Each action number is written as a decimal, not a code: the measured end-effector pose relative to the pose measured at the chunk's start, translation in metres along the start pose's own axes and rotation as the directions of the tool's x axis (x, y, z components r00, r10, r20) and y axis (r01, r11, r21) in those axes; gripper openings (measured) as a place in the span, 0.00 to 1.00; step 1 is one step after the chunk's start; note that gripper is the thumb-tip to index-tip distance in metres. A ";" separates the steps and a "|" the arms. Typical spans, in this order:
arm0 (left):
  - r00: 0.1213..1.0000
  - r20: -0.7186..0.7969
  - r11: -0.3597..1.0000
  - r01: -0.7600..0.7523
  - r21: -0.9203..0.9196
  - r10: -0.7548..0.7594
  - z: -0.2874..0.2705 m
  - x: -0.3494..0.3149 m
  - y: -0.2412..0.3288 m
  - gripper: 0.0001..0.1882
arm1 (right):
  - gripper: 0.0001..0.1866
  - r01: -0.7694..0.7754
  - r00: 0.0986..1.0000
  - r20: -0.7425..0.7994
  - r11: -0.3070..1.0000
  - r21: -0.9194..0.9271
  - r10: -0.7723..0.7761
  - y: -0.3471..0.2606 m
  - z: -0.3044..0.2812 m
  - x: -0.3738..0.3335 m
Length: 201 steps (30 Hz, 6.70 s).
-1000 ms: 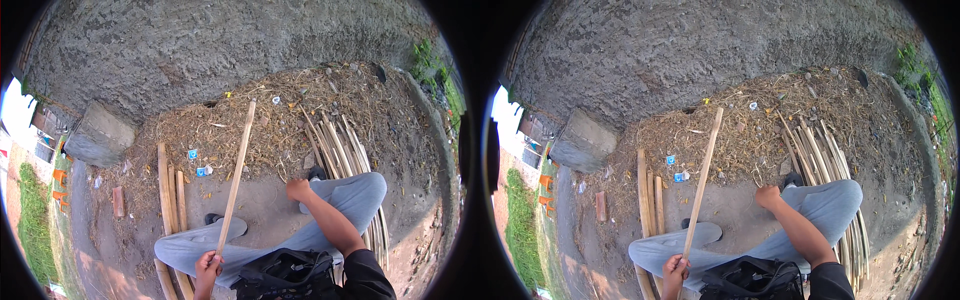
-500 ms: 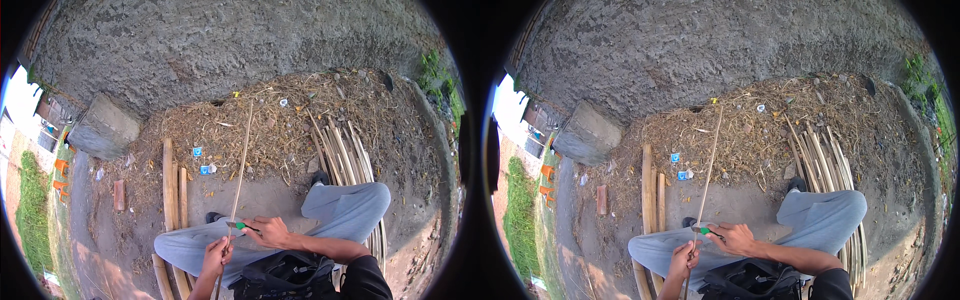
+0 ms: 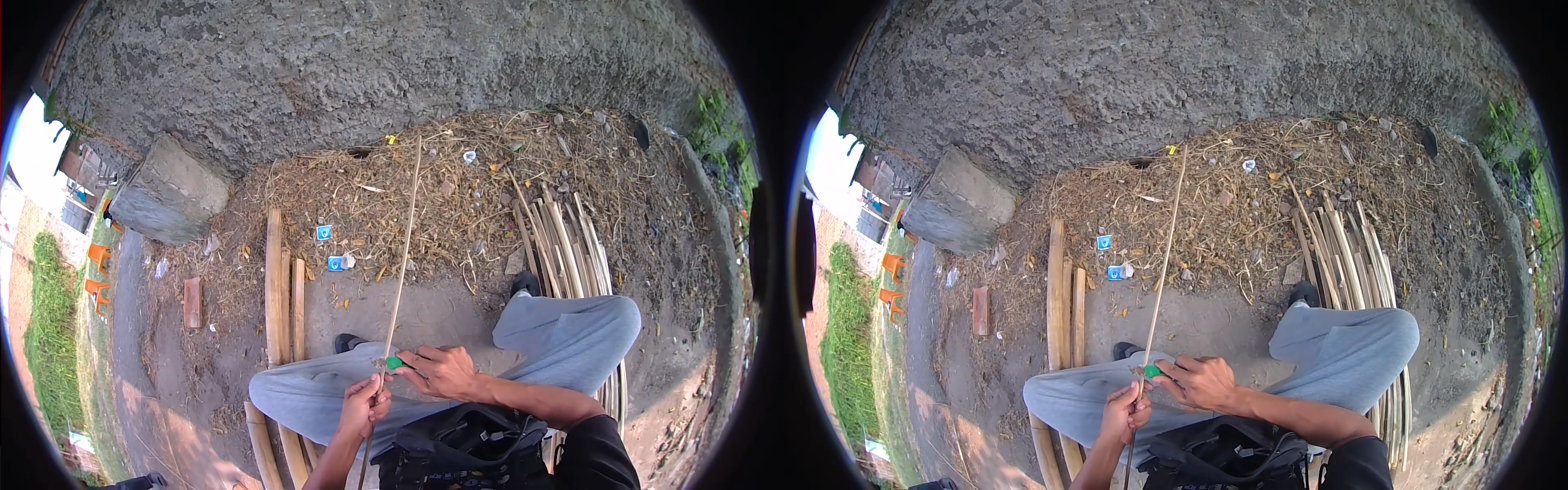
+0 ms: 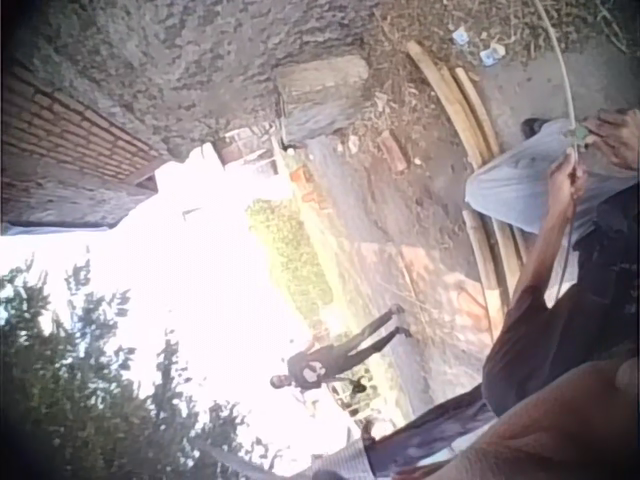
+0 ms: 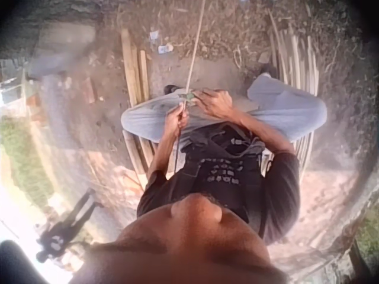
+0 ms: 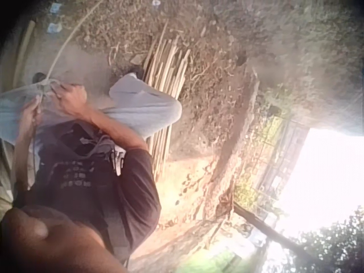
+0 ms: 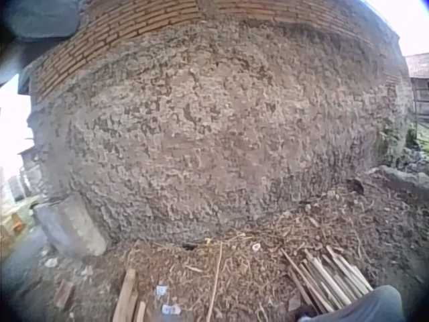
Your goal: The person uses a small green-handled knife to strip or shave the outer bark from a long, thin strip of bamboo while holding it by hand.
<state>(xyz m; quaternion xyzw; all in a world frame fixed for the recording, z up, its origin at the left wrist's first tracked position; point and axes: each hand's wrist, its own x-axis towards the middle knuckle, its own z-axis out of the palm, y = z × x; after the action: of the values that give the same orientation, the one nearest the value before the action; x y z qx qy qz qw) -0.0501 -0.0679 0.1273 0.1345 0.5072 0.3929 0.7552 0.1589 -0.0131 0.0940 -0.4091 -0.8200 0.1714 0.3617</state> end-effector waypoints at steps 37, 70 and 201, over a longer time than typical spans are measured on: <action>1.000 -0.011 0.992 0.026 0.124 -0.025 -0.017 -0.019 -0.019 0.16 | 0.15 -0.206 0.978 -0.038 0.975 -0.081 0.203 0.032 -0.008 0.019; 0.963 -0.235 0.856 0.229 0.463 -0.131 -0.082 -0.129 -0.043 0.21 | 0.22 -0.760 0.275 -0.099 0.280 0.586 0.956 0.197 -0.033 0.010; 0.974 0.008 0.940 0.215 0.265 -0.225 -0.013 -0.023 -0.025 0.18 | 0.15 -0.382 0.918 -0.156 0.919 -0.095 0.365 0.079 -0.034 0.026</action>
<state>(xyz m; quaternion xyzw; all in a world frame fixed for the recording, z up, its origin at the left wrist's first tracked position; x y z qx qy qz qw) -0.0540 -0.1034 0.1217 0.1835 0.5522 0.2328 0.7792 0.2160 0.0551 0.0834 -0.5906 -0.7093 0.1583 0.3508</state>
